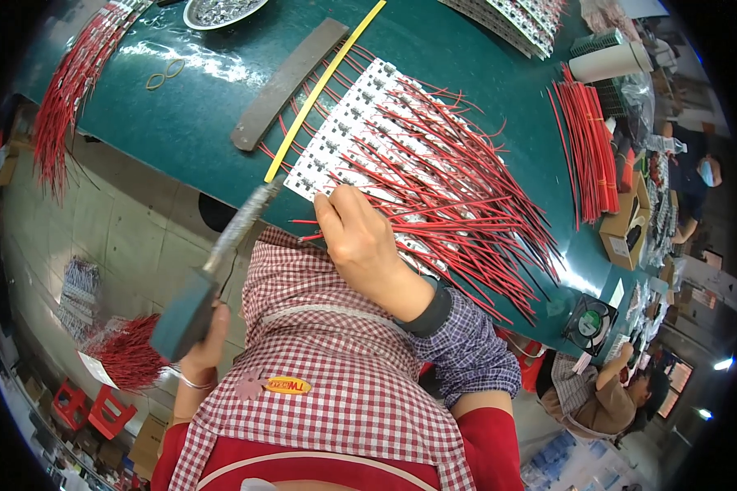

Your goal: The person solders wires onto a circuit board with a soldering tool, sets the finished board aside, places a guide stick onto a new circuit board, and solders wires onto it.

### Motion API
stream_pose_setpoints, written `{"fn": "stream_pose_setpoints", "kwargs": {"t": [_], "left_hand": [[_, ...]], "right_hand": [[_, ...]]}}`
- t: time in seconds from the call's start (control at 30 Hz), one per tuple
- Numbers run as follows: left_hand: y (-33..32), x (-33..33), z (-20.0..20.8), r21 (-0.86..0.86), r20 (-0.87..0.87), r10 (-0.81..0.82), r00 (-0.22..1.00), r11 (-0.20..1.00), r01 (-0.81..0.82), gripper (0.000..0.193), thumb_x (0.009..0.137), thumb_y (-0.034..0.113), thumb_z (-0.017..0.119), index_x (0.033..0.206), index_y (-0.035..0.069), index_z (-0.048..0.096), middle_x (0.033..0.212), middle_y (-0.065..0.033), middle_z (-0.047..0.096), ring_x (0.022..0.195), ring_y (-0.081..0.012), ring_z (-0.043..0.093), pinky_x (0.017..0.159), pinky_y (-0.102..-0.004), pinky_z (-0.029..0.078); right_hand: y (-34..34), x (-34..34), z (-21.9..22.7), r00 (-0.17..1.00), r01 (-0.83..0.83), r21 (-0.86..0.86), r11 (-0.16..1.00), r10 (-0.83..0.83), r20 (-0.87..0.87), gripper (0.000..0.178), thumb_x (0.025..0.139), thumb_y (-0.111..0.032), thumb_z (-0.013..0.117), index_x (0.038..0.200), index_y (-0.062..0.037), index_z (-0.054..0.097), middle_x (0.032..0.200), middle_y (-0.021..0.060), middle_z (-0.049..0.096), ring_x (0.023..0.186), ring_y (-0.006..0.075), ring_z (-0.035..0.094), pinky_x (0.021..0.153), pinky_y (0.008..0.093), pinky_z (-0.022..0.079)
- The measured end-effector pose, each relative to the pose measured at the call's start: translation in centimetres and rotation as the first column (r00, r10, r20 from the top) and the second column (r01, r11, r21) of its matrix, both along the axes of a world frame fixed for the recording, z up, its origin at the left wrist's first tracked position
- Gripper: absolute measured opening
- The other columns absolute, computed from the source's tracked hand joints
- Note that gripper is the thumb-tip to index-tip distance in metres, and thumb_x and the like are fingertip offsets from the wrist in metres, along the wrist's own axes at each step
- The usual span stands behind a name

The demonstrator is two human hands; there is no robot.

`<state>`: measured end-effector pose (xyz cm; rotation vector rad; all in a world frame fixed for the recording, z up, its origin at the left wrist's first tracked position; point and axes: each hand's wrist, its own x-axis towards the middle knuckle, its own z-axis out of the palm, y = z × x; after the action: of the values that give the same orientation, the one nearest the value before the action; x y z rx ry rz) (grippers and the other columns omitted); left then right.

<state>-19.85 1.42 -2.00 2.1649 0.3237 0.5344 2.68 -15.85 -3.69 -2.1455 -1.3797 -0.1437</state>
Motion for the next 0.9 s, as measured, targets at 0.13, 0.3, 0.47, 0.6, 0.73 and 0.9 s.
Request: {"fn": "stream_pose_setpoints", "kwargs": {"t": [0.13, 0.3, 0.47, 0.6, 0.73, 0.9], "left_hand": [[2.9, -1.3, 3.7, 0.104, 0.061, 0.267, 0.962, 0.957, -0.273, 0.032, 0.081, -0.004, 0.069, 0.113, -0.003, 0.064, 0.108, -0.0155, 0.067, 0.08, -0.02, 0.064, 0.073, -0.0323, 0.054], [6.6, -0.7, 7.2, -0.176, 0.454, 0.507, 0.733, 0.857, -0.484, 0.039, 0.086, -0.003, 0.057, 0.122, -0.017, 0.053, 0.091, -0.0171, 0.064, 0.049, -0.0094, 0.041, 0.05, -0.0249, 0.034], [5.8, 0.3, 5.2, -0.26, 0.371, 0.457, 0.808, 0.887, -0.382, 0.038, 0.087, -0.005, 0.058, 0.122, -0.017, 0.052, 0.092, -0.0181, 0.064, 0.049, -0.0099, 0.042, 0.053, -0.0251, 0.038], [4.3, 0.7, 1.3, -0.361, 0.263, 0.459, 0.849, 0.863, -0.354, 0.037, 0.087, -0.007, 0.059, 0.123, -0.016, 0.052, 0.103, -0.021, 0.066, 0.05, -0.0099, 0.044, 0.052, -0.0252, 0.041], [2.8, 0.5, 0.1, -0.271, 0.195, 0.501, 0.843, 0.854, -0.445, 0.039, 0.087, -0.009, 0.061, 0.124, -0.015, 0.052, 0.115, -0.0237, 0.065, 0.052, -0.0099, 0.047, 0.048, -0.0248, 0.041], [-0.3, 0.7, 2.7, -0.396, 0.279, 0.579, 0.766, 0.796, -0.458, 0.047, 0.085, -0.014, 0.061, 0.13, -0.011, 0.051, 0.115, -0.0237, 0.065, 0.052, -0.0095, 0.049, 0.047, -0.0218, 0.042]], "right_hand": [[0.0, -0.1, 0.0, 0.998, 0.047, 0.026, 0.999, -0.046, -0.029, 0.043, 0.067, 0.011, 0.067, 0.109, 0.0035, 0.068, 0.085, 0.0104, 0.056, 0.072, 0.0261, 0.061, 0.06, 0.0366, 0.051], [-1.7, 0.4, 2.0, 0.997, 0.054, -0.032, 0.998, -0.056, -0.058, 0.042, 0.073, 0.01, 0.066, 0.114, 0.0003, 0.068, 0.083, 0.0098, 0.056, 0.069, 0.0259, 0.061, 0.058, 0.0372, 0.05], [-9.9, 2.7, 7.2, 0.965, 0.261, -0.146, 0.954, -0.259, 0.03, 0.042, 0.08, 0.01, 0.064, 0.119, -0.0037, 0.067, 0.078, 0.0092, 0.059, 0.065, 0.0272, 0.063, 0.056, 0.0381, 0.05], [-18.8, 7.2, 9.4, 0.849, 0.524, -0.131, 0.841, -0.505, 0.155, 0.042, 0.077, 0.011, 0.059, 0.113, -0.0079, 0.065, 0.08, 0.0097, 0.063, 0.065, 0.0279, 0.065, 0.055, 0.0403, 0.052], [-24.5, 17.0, 8.8, 0.674, 0.689, -0.05, 0.723, -0.613, 0.413, 0.013, 0.095, -0.016, 0.063, 0.103, -0.0078, 0.069, 0.093, 0.018, 0.069, 0.083, 0.0381, 0.068, 0.071, 0.0456, 0.053], [-22.9, 23.4, 6.1, 0.652, 0.58, -0.143, 0.802, -0.351, 0.672, 0.054, 0.087, -0.017, 0.075, 0.136, -0.0044, 0.056, 0.13, 0.0226, 0.058, 0.12, 0.0401, 0.055, 0.101, 0.0439, 0.046]]}}
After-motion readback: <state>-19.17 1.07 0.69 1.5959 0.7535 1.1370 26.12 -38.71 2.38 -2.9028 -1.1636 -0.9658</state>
